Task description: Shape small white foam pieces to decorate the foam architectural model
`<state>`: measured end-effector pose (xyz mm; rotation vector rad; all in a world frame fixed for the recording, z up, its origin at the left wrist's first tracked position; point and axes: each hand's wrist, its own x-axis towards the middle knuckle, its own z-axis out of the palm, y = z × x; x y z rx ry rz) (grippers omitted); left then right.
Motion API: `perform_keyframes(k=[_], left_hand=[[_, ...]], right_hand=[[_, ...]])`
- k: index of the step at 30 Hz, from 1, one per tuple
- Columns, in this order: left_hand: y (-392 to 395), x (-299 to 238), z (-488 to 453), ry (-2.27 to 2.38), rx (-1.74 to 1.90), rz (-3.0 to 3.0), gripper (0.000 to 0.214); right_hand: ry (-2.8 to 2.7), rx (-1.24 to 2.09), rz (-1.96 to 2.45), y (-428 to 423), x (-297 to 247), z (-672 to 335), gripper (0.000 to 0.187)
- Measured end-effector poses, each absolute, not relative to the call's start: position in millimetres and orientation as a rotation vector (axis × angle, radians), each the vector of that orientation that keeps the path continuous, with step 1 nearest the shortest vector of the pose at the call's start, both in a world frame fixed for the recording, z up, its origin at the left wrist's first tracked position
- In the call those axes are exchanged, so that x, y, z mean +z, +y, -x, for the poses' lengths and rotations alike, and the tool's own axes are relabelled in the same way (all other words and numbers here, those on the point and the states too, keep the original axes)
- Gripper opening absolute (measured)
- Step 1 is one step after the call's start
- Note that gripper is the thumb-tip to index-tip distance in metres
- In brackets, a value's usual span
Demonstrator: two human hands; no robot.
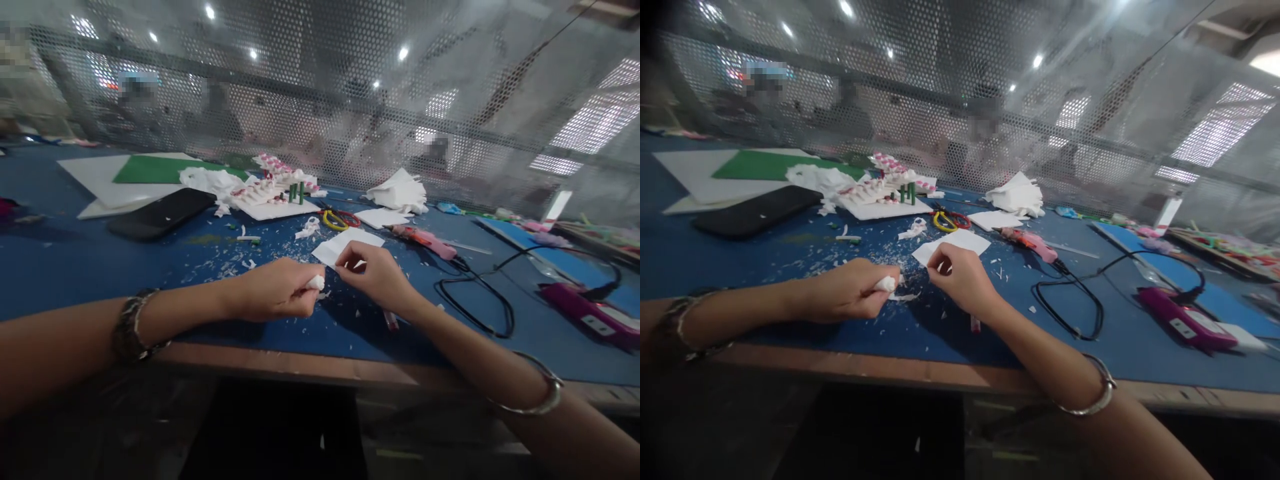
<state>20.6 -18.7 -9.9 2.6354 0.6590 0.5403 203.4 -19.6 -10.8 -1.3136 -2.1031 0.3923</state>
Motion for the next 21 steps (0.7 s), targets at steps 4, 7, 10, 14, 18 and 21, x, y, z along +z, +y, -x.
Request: perform_keyframes(k=[4, 7, 10, 14, 18, 21], left_hand=[[-15, -12, -21, 0.737, 0.583, -2.697, 0.011], [-12, -13, -21, 0.778, 0.607, -2.683, 0.012], [-7, -13, -22, 0.783, 0.652, -2.615, 0.016], [1, -14, -19, 0.775, 0.786, -2.465, 0.023], [8, -18, -15, 0.652, 0.778, -2.252, 0.027], [11, -22, -14, 0.529, 0.674, -2.151, 0.030]], right_hand=[[-2.118, 0.403, 1.286, -20, -13, -203, 0.009], [-2.104, 0.433, 1.220, -17, -9, -203, 0.021], [-2.085, 0.588, 1.039, -10, -2, -200, 0.021], [-2.166, 0.822, 0.819, -2, 6, -187, 0.024], [-2.179, 0.834, 0.809, 1, 5, -176, 0.025], [-2.071, 0.766, 0.799, 0, -1, -172, 0.019]])
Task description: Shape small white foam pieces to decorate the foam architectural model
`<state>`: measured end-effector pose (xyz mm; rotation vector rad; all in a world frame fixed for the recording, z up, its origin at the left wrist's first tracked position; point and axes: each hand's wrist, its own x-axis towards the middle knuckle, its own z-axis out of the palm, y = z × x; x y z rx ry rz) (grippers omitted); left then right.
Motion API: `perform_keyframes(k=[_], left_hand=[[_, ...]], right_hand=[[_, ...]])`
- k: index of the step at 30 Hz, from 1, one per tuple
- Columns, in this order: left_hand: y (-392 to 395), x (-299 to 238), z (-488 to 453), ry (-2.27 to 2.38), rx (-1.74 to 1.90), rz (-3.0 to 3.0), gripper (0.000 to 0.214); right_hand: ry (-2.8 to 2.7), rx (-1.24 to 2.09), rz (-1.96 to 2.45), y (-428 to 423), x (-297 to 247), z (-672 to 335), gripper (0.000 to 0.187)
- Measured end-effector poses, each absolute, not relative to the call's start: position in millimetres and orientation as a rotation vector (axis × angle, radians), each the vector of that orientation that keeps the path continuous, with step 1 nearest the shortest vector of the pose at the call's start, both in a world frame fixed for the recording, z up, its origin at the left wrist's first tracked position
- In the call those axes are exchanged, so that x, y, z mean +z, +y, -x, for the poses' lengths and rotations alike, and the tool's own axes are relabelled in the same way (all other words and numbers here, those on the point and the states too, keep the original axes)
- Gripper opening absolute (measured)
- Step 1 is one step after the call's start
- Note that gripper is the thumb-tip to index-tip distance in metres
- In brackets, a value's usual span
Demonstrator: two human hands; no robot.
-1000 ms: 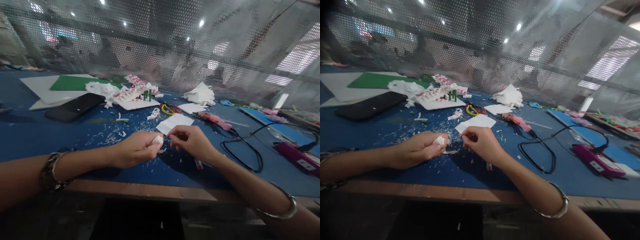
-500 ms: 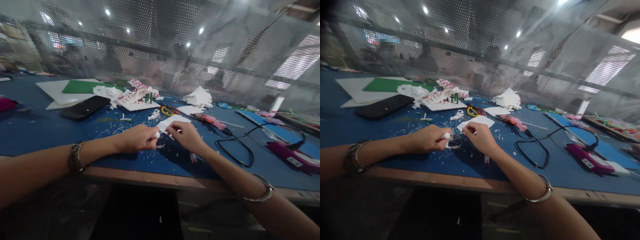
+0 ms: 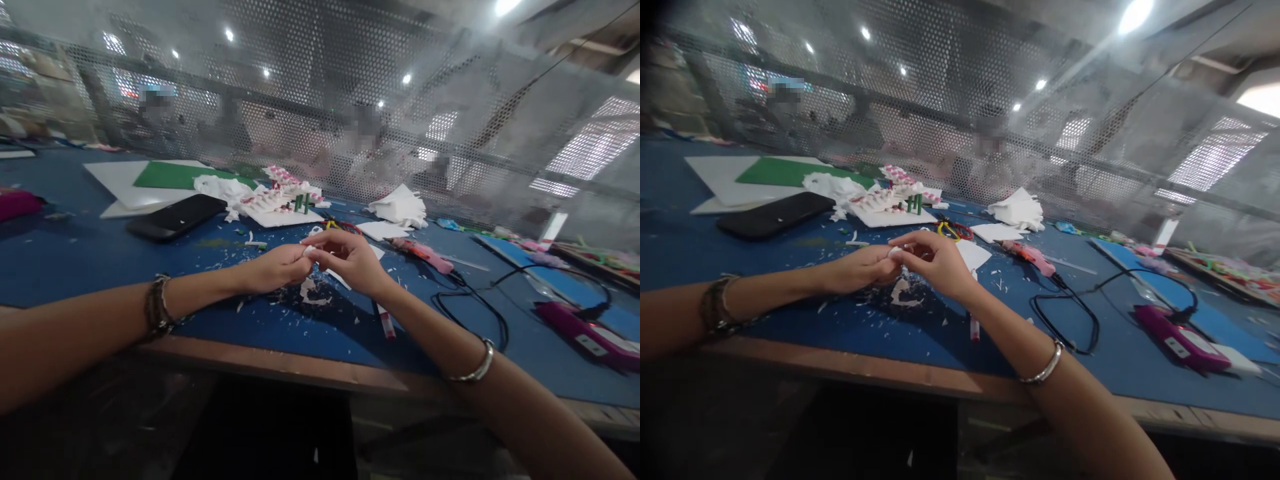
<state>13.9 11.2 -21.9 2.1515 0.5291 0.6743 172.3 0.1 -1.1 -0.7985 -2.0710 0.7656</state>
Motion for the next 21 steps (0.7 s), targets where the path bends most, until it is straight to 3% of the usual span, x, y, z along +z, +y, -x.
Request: perform_keyframes(k=[13, 21], left_hand=[[1.6, -16.8, -17.5, 0.469, 0.533, -1.893, 0.020], [2.5, -18.2, -15.8, 0.506, 0.510, -1.889, 0.019]], right_hand=[[-2.000, 0.807, 0.759, -8.9, -4.5, -172.6, 0.010], [-2.105, 0.850, 0.785, -7.2, -2.2, -178.6, 0.017]])
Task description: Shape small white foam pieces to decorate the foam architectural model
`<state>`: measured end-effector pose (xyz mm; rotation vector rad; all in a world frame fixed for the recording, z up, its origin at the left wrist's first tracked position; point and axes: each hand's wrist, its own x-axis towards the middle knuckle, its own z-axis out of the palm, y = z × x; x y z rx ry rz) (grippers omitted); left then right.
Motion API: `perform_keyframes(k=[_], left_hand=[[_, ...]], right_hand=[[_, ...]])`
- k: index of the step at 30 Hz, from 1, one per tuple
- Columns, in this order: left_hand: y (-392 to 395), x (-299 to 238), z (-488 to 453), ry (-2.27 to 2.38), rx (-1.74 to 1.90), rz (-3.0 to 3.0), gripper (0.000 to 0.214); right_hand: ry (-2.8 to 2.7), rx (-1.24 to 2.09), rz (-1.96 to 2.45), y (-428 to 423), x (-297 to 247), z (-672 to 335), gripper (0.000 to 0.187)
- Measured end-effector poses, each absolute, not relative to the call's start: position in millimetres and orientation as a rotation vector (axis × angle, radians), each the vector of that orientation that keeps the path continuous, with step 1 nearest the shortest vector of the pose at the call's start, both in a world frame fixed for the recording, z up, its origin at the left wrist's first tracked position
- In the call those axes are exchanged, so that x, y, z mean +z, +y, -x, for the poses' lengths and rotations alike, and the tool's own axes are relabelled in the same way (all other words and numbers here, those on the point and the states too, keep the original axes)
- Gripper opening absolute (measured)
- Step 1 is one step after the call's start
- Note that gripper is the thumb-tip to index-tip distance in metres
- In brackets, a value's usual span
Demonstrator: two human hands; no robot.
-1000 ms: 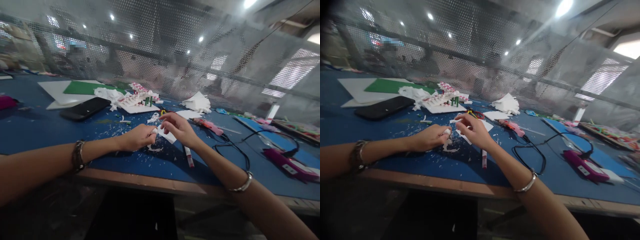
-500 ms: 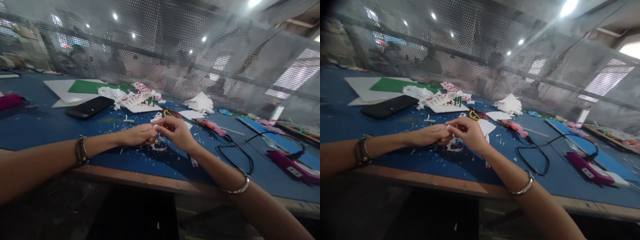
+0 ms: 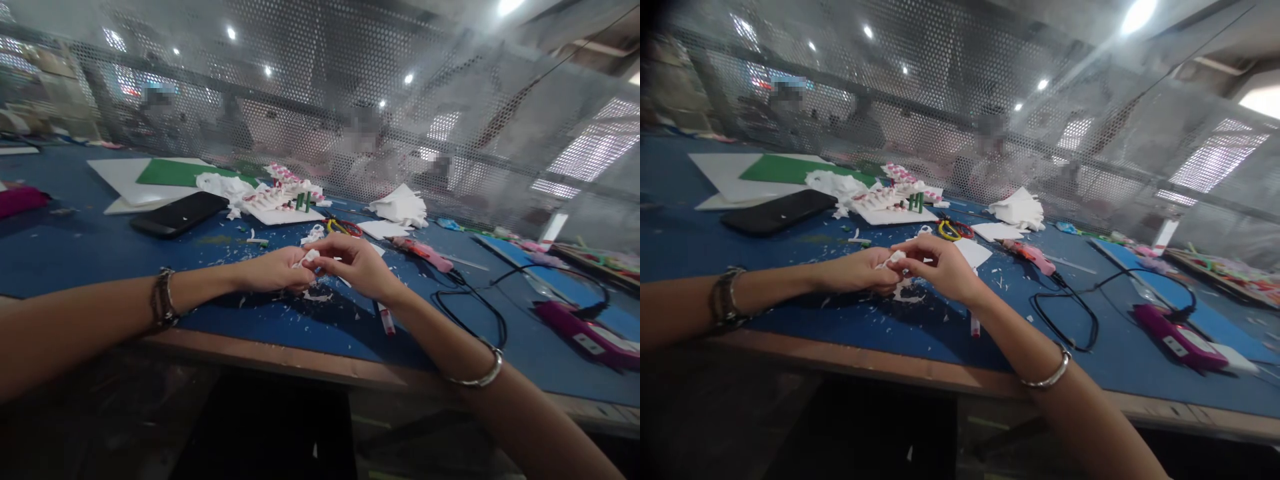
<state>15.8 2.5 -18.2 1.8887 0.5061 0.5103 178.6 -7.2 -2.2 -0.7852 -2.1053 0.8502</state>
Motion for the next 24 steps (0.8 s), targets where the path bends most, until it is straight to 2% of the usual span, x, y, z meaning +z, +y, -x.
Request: perform_keyframes(k=[4, 9, 13, 16, 20, 22, 24], left_hand=[[1, -17, -17, 0.512, 0.505, -1.821, 0.020], [-6, -12, -19, 0.462, 0.575, -1.708, 0.022], [-6, -11, -17, 0.464, 0.589, -1.756, 0.020], [-3, -11, -16, 0.523, 0.614, -1.840, 0.019], [-2, -11, -15, 0.573, 0.648, -1.908, 0.018], [-2, -11, -15, 0.595, 0.651, -1.928, 0.017], [-2, -11, -16, 0.617, 0.653, -1.941, 0.018]], right_hand=[[-2.215, 0.762, 0.767, -7, -1, -183, 0.020], [-2.387, 0.409, 0.850, 0, 0, -192, 0.013], [-2.262, 0.467, 1.073, 1, -1, -194, 0.011], [-2.239, 0.507, 1.165, -5, 1, -192, 0.021], [-2.230, 0.392, 1.159, -9, 2, -190, 0.040], [-2.201, 0.406, 1.125, -7, 0, -190, 0.033], [-2.162, 0.451, 1.103, -4, -2, -191, 0.016]])
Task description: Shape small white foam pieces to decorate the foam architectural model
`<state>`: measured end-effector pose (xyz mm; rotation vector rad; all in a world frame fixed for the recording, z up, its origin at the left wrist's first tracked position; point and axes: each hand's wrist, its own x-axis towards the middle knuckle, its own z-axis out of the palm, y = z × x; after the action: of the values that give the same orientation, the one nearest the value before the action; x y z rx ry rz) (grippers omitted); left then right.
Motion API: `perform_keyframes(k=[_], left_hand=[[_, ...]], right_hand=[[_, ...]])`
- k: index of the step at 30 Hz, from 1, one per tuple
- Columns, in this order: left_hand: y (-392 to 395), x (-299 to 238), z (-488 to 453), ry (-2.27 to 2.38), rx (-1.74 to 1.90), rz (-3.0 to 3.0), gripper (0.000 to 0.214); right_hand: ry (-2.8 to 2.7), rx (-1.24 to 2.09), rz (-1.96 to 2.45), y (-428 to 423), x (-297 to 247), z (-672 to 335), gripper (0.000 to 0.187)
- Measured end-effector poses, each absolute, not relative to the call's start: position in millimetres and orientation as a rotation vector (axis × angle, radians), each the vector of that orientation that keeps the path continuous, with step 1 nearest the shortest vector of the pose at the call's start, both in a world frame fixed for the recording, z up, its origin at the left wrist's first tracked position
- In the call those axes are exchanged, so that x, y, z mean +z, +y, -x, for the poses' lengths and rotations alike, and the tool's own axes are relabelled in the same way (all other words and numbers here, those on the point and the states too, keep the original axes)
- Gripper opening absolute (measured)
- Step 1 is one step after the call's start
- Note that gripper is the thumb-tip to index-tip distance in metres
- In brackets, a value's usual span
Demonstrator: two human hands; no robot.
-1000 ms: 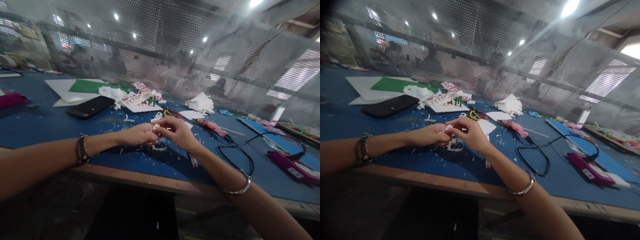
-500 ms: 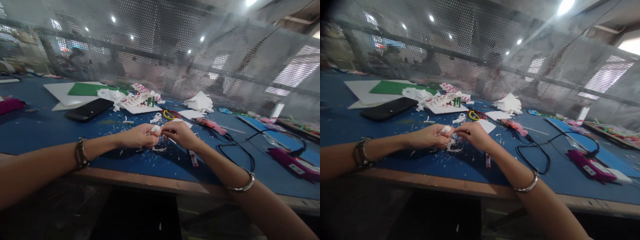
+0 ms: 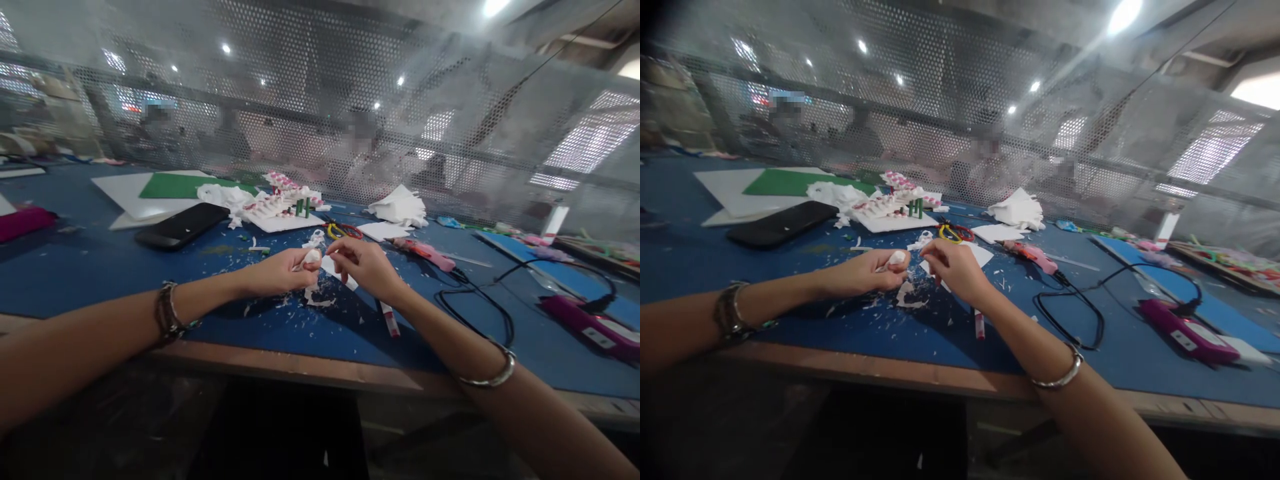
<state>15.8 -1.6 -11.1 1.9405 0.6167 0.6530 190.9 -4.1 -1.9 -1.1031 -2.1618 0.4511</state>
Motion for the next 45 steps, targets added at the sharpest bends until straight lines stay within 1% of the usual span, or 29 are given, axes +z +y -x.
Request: perform_keyframes(k=[1, 3, 6, 7, 13, 17, 24, 27, 32, 37, 40, 41, 44, 45], left_hand=[[-1, -11, -16, 0.622, 0.655, -1.943, 0.018], [-1, -12, -16, 0.612, 0.661, -1.944, 0.019], [-1, -12, -16, 0.583, 0.663, -2.000, 0.016], [-1, -12, -16, 0.584, 0.662, -2.026, 0.014], [-1, -13, -17, 0.641, 0.563, -2.154, 0.009], [-2, -13, -18, 0.654, 0.518, -2.110, 0.001], [-4, -14, -17, 0.470, 0.476, -1.680, 0.009], [-2, -18, -16, 0.344, 0.458, -1.559, 0.014], [-1, -21, -14, 0.219, 0.382, -1.422, 0.015], [-3, -18, -13, 0.220, 0.315, -1.321, 0.026], [-5, -12, -12, 0.211, 0.351, -1.329, 0.031], [-5, -10, -12, 0.200, 0.383, -1.338, 0.032], [-9, -2, -11, 0.156, 0.490, -1.374, 0.036], [-11, 0, -10, 0.145, 0.514, -1.388, 0.038]], right_hand=[[-2.147, 0.472, 1.100, -3, -3, -191, 0.011], [-2.141, 0.465, 1.093, -3, -3, -191, 0.012], [-2.116, 0.464, 1.018, -7, -1, -187, 0.027], [-2.101, 0.491, 0.983, -9, -1, -185, 0.029], [-2.078, 0.622, 0.944, -15, 0, -174, 0.017], [-2.028, 0.890, 0.906, -16, 1, -172, 0.012], [-1.961, 1.090, 0.880, -24, 6, -171, 0.010], [-1.954, 1.146, 0.866, -25, 8, -172, 0.008], [-1.987, 1.210, 0.820, -25, 11, -176, 0.010], [-2.124, 1.294, 0.733, -21, 11, -184, 0.019], [-2.153, 1.265, 0.738, -14, 9, -189, 0.026], [-2.134, 1.226, 0.770, -12, 8, -191, 0.025], [-2.044, 1.088, 0.927, -6, 6, -191, 0.007], [-2.027, 1.054, 0.973, -5, 6, -191, 0.005]])
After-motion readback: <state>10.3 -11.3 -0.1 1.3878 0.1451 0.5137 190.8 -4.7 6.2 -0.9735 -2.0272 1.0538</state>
